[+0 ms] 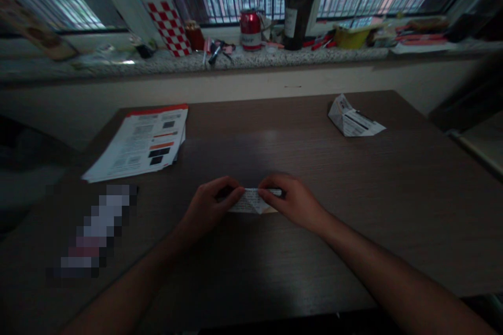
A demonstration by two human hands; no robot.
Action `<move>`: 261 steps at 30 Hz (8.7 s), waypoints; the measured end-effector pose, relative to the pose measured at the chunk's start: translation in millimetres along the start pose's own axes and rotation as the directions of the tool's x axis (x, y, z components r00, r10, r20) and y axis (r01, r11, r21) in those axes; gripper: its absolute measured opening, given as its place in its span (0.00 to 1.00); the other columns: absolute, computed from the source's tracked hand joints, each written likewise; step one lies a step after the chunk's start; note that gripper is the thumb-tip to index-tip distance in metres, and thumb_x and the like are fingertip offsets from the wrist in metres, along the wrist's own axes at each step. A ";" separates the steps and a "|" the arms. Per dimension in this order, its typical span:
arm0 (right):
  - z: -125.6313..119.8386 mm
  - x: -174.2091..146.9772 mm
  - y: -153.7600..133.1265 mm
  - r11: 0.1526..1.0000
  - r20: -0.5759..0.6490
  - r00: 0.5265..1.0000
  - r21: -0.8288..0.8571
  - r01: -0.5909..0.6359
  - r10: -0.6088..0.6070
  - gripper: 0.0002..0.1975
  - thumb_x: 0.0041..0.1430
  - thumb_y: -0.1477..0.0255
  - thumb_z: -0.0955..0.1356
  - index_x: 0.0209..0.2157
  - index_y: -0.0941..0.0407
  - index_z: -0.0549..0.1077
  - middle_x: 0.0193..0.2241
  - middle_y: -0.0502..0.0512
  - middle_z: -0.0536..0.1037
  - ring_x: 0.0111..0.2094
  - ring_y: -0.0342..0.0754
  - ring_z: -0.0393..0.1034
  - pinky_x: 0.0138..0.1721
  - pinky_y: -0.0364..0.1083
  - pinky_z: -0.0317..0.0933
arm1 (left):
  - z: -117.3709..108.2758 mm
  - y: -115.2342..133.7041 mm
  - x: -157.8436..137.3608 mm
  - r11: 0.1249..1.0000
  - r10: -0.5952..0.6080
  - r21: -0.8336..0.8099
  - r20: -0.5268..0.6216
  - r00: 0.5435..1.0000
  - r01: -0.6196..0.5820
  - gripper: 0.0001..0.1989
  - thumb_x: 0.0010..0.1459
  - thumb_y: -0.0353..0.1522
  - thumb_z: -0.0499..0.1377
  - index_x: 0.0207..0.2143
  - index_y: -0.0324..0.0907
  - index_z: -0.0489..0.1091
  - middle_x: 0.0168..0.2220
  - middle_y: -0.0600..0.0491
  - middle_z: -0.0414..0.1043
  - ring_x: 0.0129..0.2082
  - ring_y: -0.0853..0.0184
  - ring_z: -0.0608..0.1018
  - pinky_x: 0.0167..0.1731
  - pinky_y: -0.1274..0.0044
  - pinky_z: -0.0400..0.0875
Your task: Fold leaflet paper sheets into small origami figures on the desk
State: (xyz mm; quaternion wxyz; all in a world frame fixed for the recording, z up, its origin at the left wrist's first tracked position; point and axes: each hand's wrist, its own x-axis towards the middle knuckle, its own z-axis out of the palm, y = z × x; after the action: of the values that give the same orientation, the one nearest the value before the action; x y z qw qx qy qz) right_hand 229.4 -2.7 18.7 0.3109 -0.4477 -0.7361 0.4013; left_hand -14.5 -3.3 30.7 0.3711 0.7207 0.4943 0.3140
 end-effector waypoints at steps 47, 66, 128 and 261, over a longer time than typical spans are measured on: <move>-22.4 5.6 9.4 0.998 -0.038 0.997 0.009 -0.061 0.061 0.14 0.69 0.59 0.69 0.39 0.53 0.82 0.36 0.54 0.86 0.38 0.51 0.80 0.42 0.49 0.72 | -8.9 -6.3 3.2 0.997 0.049 0.063 -0.023 0.999 -0.047 0.08 0.68 0.36 0.63 0.36 0.43 0.77 0.32 0.57 0.78 0.31 0.69 0.77 0.33 0.79 0.67; -19.3 6.7 20.5 0.721 0.061 0.899 -0.575 0.387 -0.434 0.07 0.74 0.70 0.66 0.48 0.53 0.76 0.52 0.61 0.80 0.51 0.57 0.74 0.52 0.58 0.68 | -4.5 -21.6 -0.7 0.742 0.485 0.452 0.150 0.862 -0.496 0.09 0.72 0.29 0.60 0.52 0.45 0.74 0.52 0.49 0.78 0.50 0.61 0.81 0.49 0.69 0.78; -18.0 26.1 63.1 0.692 0.060 0.993 -0.713 0.111 -0.097 0.38 0.73 0.47 0.60 0.76 0.50 0.52 0.77 0.61 0.45 0.76 0.62 0.44 0.73 0.64 0.46 | 2.2 -37.0 -52.6 0.689 0.206 0.559 0.458 0.865 -0.460 0.35 0.77 0.48 0.47 0.78 0.46 0.42 0.78 0.48 0.42 0.77 0.59 0.50 0.74 0.63 0.48; 33.6 9.2 17.4 0.863 -0.097 0.984 0.498 -0.080 0.147 0.30 0.52 0.65 0.80 0.53 0.50 0.67 0.50 0.60 0.81 0.50 0.58 0.80 0.52 0.58 0.76 | 8.6 -6.9 7.8 0.919 0.291 0.285 -0.021 0.956 -0.273 0.25 0.58 0.24 0.65 0.56 0.46 0.64 0.52 0.47 0.78 0.50 0.58 0.81 0.49 0.67 0.77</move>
State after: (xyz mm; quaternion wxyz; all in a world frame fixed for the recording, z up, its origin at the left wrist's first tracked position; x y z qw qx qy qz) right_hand 205.4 -0.1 -11.8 0.4384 -0.4218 -0.5597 0.5626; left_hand -8.3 3.8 21.0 0.2010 0.8192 0.4358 0.3139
